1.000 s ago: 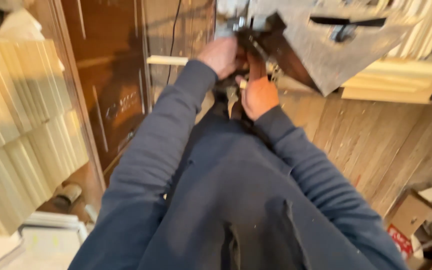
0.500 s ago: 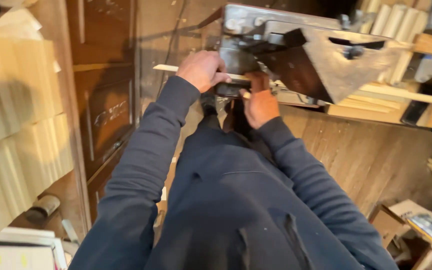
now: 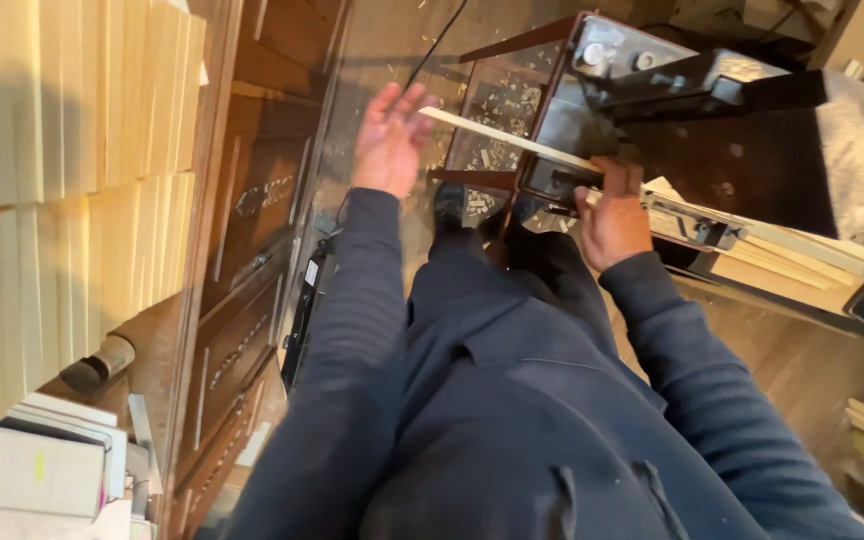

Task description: Cutting wooden frame moldings using a manual miter trimmer.

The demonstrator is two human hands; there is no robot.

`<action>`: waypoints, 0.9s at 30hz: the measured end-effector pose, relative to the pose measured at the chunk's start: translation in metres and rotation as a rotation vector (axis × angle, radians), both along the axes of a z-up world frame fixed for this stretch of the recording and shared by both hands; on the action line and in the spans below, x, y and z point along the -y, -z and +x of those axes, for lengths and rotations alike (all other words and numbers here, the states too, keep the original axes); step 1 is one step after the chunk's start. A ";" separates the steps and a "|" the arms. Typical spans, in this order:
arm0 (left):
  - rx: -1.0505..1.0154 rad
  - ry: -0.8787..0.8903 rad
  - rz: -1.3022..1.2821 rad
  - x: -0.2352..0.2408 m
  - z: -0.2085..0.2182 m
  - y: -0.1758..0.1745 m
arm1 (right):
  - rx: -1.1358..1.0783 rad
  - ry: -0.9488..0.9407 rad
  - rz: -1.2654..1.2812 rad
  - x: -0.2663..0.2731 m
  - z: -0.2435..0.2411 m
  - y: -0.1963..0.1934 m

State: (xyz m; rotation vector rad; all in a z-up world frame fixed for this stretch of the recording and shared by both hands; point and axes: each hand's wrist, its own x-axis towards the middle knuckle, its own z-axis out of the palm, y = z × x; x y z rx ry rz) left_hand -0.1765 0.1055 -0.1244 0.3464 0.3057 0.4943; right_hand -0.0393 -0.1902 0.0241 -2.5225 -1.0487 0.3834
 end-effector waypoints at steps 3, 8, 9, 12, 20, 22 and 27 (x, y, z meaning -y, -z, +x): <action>0.152 -0.035 -0.135 0.032 0.011 0.010 | 0.019 -0.040 0.013 0.001 0.000 -0.001; 0.314 -0.032 -0.198 0.047 0.029 0.033 | -0.028 0.000 -0.021 -0.003 -0.001 -0.002; 0.350 -0.035 -0.226 0.049 0.033 0.038 | 0.040 -0.055 0.005 0.001 0.000 0.002; 0.321 -0.048 -0.228 0.046 0.038 0.057 | -0.018 0.035 -0.026 -0.005 -0.004 -0.007; 0.316 -0.061 -0.252 0.052 0.045 0.086 | -0.034 0.052 -0.037 -0.009 -0.007 -0.014; 0.328 -0.055 -0.250 0.053 0.045 0.082 | -0.032 0.050 -0.035 -0.009 -0.008 -0.015; 0.308 -0.078 -0.233 0.052 0.043 0.075 | -0.026 0.057 -0.068 -0.013 -0.009 -0.017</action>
